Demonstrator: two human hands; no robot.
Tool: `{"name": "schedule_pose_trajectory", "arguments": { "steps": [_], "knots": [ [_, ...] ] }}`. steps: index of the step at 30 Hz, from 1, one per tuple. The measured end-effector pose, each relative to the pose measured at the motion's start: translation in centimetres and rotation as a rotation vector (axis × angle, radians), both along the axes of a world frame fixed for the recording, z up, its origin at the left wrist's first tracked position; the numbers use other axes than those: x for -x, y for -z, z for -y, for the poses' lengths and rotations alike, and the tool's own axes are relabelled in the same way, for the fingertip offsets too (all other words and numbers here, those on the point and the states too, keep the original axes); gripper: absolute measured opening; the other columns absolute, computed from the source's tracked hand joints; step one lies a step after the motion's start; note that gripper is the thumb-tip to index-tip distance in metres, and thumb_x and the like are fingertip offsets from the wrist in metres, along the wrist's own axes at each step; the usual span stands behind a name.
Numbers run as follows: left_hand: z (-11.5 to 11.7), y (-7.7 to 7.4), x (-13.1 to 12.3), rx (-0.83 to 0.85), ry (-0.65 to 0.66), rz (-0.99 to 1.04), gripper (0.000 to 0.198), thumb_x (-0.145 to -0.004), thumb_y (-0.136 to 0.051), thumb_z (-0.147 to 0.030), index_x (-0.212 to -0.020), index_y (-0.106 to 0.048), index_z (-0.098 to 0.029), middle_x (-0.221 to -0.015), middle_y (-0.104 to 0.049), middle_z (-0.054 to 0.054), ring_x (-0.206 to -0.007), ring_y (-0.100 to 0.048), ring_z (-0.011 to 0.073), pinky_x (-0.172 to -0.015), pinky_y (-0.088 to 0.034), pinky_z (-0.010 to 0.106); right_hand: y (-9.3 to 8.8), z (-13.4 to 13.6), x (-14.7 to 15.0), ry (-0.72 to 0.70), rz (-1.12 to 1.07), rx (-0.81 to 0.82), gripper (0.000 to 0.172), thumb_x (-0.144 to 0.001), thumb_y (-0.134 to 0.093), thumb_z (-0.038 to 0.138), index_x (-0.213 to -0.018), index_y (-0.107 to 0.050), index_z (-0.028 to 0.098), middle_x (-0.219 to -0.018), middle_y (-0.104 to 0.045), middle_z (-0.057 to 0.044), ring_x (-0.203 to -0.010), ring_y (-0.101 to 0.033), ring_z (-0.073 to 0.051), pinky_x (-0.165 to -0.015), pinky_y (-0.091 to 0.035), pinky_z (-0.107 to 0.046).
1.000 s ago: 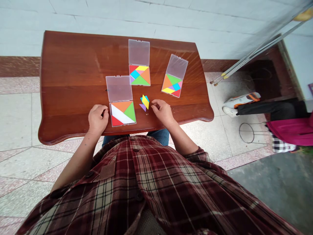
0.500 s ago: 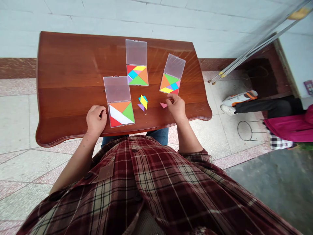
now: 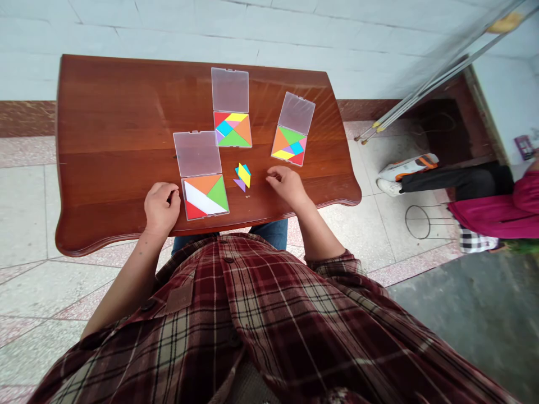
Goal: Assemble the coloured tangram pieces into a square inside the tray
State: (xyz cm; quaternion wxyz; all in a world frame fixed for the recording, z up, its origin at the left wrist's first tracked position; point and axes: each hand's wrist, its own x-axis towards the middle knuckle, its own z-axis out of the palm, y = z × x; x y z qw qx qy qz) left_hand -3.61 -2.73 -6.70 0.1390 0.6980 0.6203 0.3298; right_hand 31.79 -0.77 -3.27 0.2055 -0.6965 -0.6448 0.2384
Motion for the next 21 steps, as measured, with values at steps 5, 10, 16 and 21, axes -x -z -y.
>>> {"name": "schedule_pose_trajectory", "arguments": {
  "steps": [5,10,16,21],
  "knots": [
    [0.1,-0.2,-0.2,0.008,0.000,0.006,0.014,-0.084,-0.049,-0.024,-0.083,-0.063,-0.022,-0.090,-0.066,0.006,-0.088,-0.061,0.0211,-0.084,-0.049,0.034,-0.8,-1.4,4.5,-0.147,0.124,0.055,0.025,-0.084,-0.063,0.027,-0.107,-0.066,0.017,-0.099,-0.068,-0.008,-0.087,-0.061,-0.021,-0.081,-0.047,-0.032],
    [0.1,-0.4,-0.3,0.020,-0.001,-0.001,0.014,-0.084,-0.049,-0.023,-0.083,-0.063,-0.021,-0.091,-0.066,0.006,-0.088,-0.062,0.0210,-0.085,-0.050,0.034,-0.8,-2.0,6.2,-0.156,0.253,0.124,0.032,-0.084,-0.062,0.024,-0.115,-0.062,0.016,-0.100,-0.070,-0.009,-0.092,-0.062,-0.025,-0.078,-0.046,-0.033],
    [0.1,-0.1,-0.2,0.016,-0.001,-0.003,0.014,-0.084,-0.051,-0.023,-0.084,-0.064,-0.021,-0.091,-0.067,0.006,-0.089,-0.062,0.0208,-0.084,-0.050,0.033,-0.5,-1.6,5.7,-0.160,0.314,0.147,0.026,-0.087,-0.052,0.019,-0.111,-0.060,0.015,-0.100,-0.069,-0.010,-0.091,-0.063,-0.025,-0.077,-0.045,-0.034],
    [0.2,0.0,-0.1,0.021,0.003,-0.010,0.014,-0.085,-0.050,-0.024,-0.085,-0.064,-0.021,-0.091,-0.067,0.006,-0.089,-0.062,0.0212,-0.085,-0.049,0.034,-1.2,-1.6,6.0,-0.161,0.352,0.139,0.030,-0.088,-0.053,0.025,-0.117,-0.058,0.015,-0.110,-0.064,-0.012,-0.096,-0.062,-0.027,-0.080,-0.046,-0.035]
  ]
}}
